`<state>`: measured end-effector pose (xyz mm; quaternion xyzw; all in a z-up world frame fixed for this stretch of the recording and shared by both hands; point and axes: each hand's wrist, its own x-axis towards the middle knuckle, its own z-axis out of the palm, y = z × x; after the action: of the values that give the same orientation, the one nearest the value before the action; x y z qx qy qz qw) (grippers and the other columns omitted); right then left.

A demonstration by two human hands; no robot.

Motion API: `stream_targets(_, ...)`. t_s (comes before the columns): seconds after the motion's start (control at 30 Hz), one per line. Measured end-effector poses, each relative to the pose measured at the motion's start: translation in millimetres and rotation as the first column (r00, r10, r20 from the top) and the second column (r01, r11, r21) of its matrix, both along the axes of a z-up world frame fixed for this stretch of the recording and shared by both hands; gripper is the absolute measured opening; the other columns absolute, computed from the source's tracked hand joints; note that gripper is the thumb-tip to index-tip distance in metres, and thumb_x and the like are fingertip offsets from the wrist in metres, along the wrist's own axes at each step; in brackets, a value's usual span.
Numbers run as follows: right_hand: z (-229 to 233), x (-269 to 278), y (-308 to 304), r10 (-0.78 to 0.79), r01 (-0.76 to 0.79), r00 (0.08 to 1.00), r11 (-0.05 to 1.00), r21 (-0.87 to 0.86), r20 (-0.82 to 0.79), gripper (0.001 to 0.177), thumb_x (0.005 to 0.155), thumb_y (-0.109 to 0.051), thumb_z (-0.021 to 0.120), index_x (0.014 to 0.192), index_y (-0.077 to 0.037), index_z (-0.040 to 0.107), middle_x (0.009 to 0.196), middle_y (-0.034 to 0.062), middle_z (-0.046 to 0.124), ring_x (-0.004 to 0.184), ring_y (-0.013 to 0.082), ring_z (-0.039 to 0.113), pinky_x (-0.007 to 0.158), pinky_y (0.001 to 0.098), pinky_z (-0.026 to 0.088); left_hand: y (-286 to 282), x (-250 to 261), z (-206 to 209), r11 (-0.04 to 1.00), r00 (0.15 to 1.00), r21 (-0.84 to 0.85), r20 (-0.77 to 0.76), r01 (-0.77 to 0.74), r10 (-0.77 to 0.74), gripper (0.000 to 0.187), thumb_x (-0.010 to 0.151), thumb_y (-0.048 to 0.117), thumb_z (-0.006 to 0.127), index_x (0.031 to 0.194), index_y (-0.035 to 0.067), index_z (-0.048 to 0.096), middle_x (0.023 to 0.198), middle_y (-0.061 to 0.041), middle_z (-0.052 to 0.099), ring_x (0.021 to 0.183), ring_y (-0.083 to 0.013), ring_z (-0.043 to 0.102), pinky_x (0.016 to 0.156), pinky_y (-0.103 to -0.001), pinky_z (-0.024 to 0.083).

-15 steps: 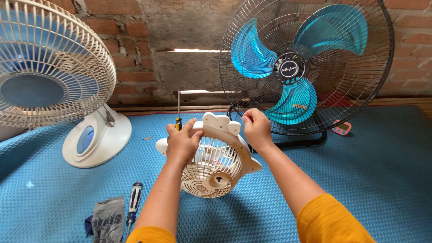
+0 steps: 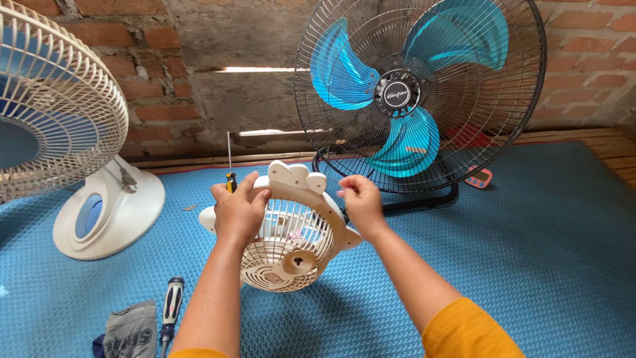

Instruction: The person uses a screwdriver to remove screws from the back of a small white fan. They then detach a pink bow accessory and continue unscrewing the rear housing to access the internal components.

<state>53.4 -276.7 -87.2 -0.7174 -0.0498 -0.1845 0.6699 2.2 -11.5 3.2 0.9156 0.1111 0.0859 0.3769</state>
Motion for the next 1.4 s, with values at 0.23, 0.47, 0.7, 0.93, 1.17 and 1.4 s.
stream_targets(0.23,21,-15,60,-0.126,0.19,0.968,0.934,-0.303,0.219,0.013,0.092,0.0,0.056,0.099,-0.003,0.067,0.097,0.0101,0.064,0.09,0.0226,0.064,0.082,0.0341,0.053,0,-5,12,0.99,0.999,0.131,-0.005,-0.05,0.051,0.045,0.092,0.042,0.07,0.136,0.042,0.063,0.141,-0.012,0.037,0.125,-0.0377,0.049,0.1,-0.055,0.041)
stream_targets(0.47,37,-16,92,0.029,0.078,0.969,0.906,-0.415,0.247,0.019,0.088,0.0,0.055,0.098,-0.007,0.069,0.091,0.0124,0.056,0.085,0.0279,0.058,0.077,0.0375,0.049,34,10,-11,0.996,0.999,-0.084,0.041,-0.028,0.032,0.042,0.091,0.026,0.061,0.133,0.033,0.067,0.134,-0.016,0.044,0.116,-0.0365,0.059,0.103,-0.044,0.047)
stream_targets(0.7,48,-26,143,0.11,0.015,0.964,0.884,-0.468,0.24,0.021,0.085,0.002,0.057,0.097,-0.009,0.069,0.089,0.0127,0.053,0.085,0.0296,0.056,0.076,0.0379,0.048,80,30,-43,0.948,0.987,-0.31,0.159,0.076,-0.027,0.043,0.088,0.027,0.061,0.125,0.013,0.077,0.127,-0.021,0.045,0.124,-0.0408,0.047,0.106,-0.044,0.045)
stream_targets(0.93,57,-33,189,0.112,0.012,0.967,0.878,-0.479,0.231,0.022,0.084,0.003,0.06,0.099,-0.009,0.071,0.094,0.0138,0.054,0.086,0.0307,0.059,0.077,0.0404,0.052,105,21,-28,0.949,0.998,-0.31,-0.006,-0.055,0.056,0.086,0.076,0.075,0.066,0.138,0.014,0.062,0.134,-0.019,0.035,0.127,-0.0371,0.049,0.11,-0.039,0.041)
stream_targets(1.17,51,-36,219,0.148,0.033,0.946,0.839,-0.542,0.287,0.026,0.088,-0.002,0.063,0.11,-0.01,0.075,0.095,0.0143,0.055,0.082,0.0294,0.059,0.075,0.0387,0.053,112,23,-32,0.964,0.989,-0.223,-0.037,-0.145,0.14,0.064,0.095,0.071,0.042,0.134,0.028,0.07,0.141,-0.019,0.034,0.126,-0.0436,0.042,0.112,-0.048,0.037)
stream_targets(1.4,45,-38,245,0.148,0.045,0.948,0.816,-0.576,0.283,0.023,0.087,-0.011,0.071,0.109,-0.01,0.077,0.098,0.0156,0.057,0.08,0.0341,0.063,0.071,0.0425,0.055,121,21,-47,0.959,0.967,-0.135,-0.077,-0.25,0.241,0.057,0.101,0.062,0.034,0.128,0.027,0.071,0.142,-0.019,0.035,0.123,-0.0466,0.042,0.11,-0.053,0.037)
